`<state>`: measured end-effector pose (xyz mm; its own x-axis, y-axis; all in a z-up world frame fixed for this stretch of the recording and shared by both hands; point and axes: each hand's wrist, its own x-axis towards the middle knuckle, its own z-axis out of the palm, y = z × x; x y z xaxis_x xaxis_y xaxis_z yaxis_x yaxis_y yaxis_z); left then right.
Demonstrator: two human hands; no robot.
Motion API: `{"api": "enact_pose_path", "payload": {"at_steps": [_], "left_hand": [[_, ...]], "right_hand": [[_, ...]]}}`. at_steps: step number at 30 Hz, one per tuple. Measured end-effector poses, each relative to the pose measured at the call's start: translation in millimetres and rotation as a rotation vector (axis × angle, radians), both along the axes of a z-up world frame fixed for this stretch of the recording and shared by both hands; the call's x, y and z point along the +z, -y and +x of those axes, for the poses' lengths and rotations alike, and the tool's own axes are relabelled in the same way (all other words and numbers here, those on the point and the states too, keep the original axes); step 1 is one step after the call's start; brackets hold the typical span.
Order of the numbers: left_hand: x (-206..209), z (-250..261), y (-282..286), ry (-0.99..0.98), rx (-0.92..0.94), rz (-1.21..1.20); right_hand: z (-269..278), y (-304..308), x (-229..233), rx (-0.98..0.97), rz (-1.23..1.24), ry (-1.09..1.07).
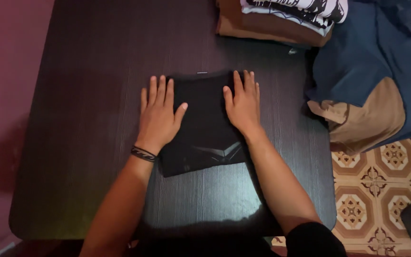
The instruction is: Folding a black t-shirt on a table
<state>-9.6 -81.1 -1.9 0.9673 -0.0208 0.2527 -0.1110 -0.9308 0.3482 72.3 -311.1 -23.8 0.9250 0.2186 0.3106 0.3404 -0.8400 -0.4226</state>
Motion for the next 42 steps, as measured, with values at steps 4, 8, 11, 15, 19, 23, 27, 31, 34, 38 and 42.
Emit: {"api": "enact_pose_path", "payload": {"at_steps": [4,8,11,15,19,23,27,31,34,38,42], "left_hand": [[0,4,0,-0.217,0.062,0.033],[-8,6,-2,-0.248,0.077,0.052],[-10,4,-2,-0.188,0.084,0.064],[-2,1,-3,0.246,-0.072,0.129],[-3,-9,-2,0.2,-0.356,-0.128],[-8,-19,-11,-0.019,-0.439,0.033],[-9,-17,-10,-0.107,-0.424,0.088],[-3,-18,-8,-0.143,-0.417,0.082],[-4,-18,-8,-0.171,-0.407,0.068],[-5,-19,-9,-0.168,-0.417,0.083],[3,-19,-9,-0.121,-0.442,-0.024]], "right_hand": [[-1,2,13,0.017,-0.148,-0.165],[-1,2,26,0.016,-0.251,-0.344],[-2,2,28,-0.035,-0.283,-0.364],[-16,-4,19,-0.029,-0.326,0.08],[-48,-32,20,0.267,-0.252,0.113],[-63,-37,23,0.48,-0.284,-0.081],[-44,-20,13,0.395,-0.403,-0.079],[-19,14,15,0.305,-0.39,-0.096],[-7,39,17,0.19,-0.371,-0.252],[-9,42,24,0.08,-0.308,-0.372],[-7,45,7,0.037,-0.118,-0.174]]}}
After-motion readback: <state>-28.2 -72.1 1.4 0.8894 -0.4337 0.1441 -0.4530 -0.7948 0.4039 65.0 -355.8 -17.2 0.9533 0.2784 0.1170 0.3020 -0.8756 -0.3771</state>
